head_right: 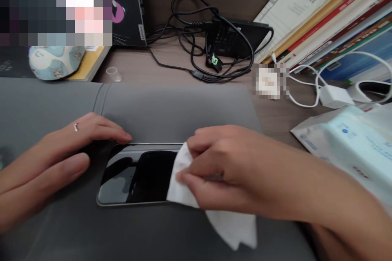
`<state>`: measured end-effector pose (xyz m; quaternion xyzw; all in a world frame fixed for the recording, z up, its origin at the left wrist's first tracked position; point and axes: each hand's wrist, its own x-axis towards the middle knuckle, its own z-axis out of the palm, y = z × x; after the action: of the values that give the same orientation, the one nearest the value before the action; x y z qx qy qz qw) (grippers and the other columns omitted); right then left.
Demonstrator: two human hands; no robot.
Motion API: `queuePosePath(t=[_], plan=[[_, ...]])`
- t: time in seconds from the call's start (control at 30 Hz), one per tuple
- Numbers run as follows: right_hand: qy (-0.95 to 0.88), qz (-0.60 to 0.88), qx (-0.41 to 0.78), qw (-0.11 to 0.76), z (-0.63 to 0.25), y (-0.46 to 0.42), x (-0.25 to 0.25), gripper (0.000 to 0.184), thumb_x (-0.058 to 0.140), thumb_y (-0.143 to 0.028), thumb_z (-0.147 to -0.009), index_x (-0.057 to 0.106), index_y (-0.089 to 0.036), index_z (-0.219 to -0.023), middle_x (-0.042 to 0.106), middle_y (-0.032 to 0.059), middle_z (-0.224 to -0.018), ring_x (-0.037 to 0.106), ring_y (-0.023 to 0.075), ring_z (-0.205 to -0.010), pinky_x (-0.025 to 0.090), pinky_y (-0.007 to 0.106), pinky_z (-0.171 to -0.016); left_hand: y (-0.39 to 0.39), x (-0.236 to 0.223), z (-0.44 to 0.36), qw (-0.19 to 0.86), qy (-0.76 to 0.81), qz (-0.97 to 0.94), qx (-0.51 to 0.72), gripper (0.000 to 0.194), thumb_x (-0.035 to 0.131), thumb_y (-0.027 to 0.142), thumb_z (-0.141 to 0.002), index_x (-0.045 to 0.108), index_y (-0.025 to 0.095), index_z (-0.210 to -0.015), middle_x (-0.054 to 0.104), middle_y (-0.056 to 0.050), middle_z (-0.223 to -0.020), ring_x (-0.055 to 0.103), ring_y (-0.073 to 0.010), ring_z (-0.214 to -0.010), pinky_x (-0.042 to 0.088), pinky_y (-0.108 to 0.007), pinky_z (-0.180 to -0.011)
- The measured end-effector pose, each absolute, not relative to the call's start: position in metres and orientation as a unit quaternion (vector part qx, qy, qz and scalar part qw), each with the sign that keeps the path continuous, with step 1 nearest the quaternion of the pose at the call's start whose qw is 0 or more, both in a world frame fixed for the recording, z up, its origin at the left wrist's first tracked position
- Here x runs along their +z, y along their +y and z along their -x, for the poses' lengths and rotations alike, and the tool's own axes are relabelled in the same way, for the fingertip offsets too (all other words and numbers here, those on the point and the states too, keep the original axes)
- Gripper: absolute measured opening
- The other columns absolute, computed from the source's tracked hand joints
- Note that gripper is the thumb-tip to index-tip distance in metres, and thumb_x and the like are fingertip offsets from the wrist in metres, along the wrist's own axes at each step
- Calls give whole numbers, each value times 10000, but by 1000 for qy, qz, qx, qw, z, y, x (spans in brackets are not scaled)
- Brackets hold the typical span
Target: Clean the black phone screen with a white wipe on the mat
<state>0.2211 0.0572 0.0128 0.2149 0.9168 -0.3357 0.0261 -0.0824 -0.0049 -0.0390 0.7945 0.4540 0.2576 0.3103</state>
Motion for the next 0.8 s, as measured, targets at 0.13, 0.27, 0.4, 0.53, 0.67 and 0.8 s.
queuePosePath(t=[0.13,0.27,0.4,0.53,0.67,0.8], plan=[[906,-252,-338,43,-228,59,13,384,499,-325,-1058,637,-217,-717,515,-7,-690,519,120,-645,364,298,-586,-4,-40,82,312,457,-790,262,287,392,363,-1075,603,365,-1270,701,29,-1197,630,-212,-1112,499,-327,-922],[924,-234,-304,9,-214,54,10,426,455,-340,-1080,643,-207,-722,488,-3,-684,485,130,-642,328,315,-586,-5,-40,83,321,466,-784,256,324,358,380,-1084,608,334,-1284,697,-4,-1199,620,-226,-1111,503,-349,-931],[920,-230,-316,24,-217,54,11,399,503,-327,-1055,603,-212,-686,492,-12,-672,491,127,-628,339,311,-585,-3,-40,86,314,468,-783,263,339,332,390,-1093,609,357,-1286,689,9,-1203,624,-205,-1095,507,-333,-924],[913,-270,-305,31,-231,56,13,368,484,-320,-1062,668,-227,-757,521,-4,-732,500,115,-597,343,315,-563,-2,-39,87,314,442,-803,246,337,326,372,-1098,588,356,-1311,676,19,-1232,617,-193,-1120,502,-309,-933],[944,-224,-241,1,-220,49,11,346,448,-278,-1067,736,-219,-884,519,12,-755,486,148,-665,329,340,-615,-5,-41,86,338,480,-769,255,347,314,417,-1107,494,372,-1400,636,31,-1270,583,-186,-1168,477,-285,-973],[965,-190,-177,-45,-200,42,-2,305,460,-180,-1046,761,-144,-1014,563,32,-788,470,170,-713,308,371,-666,-7,-45,87,352,486,-759,251,419,325,470,-1095,351,430,-1511,615,46,-1280,571,-175,-1191,476,-230,-994]])
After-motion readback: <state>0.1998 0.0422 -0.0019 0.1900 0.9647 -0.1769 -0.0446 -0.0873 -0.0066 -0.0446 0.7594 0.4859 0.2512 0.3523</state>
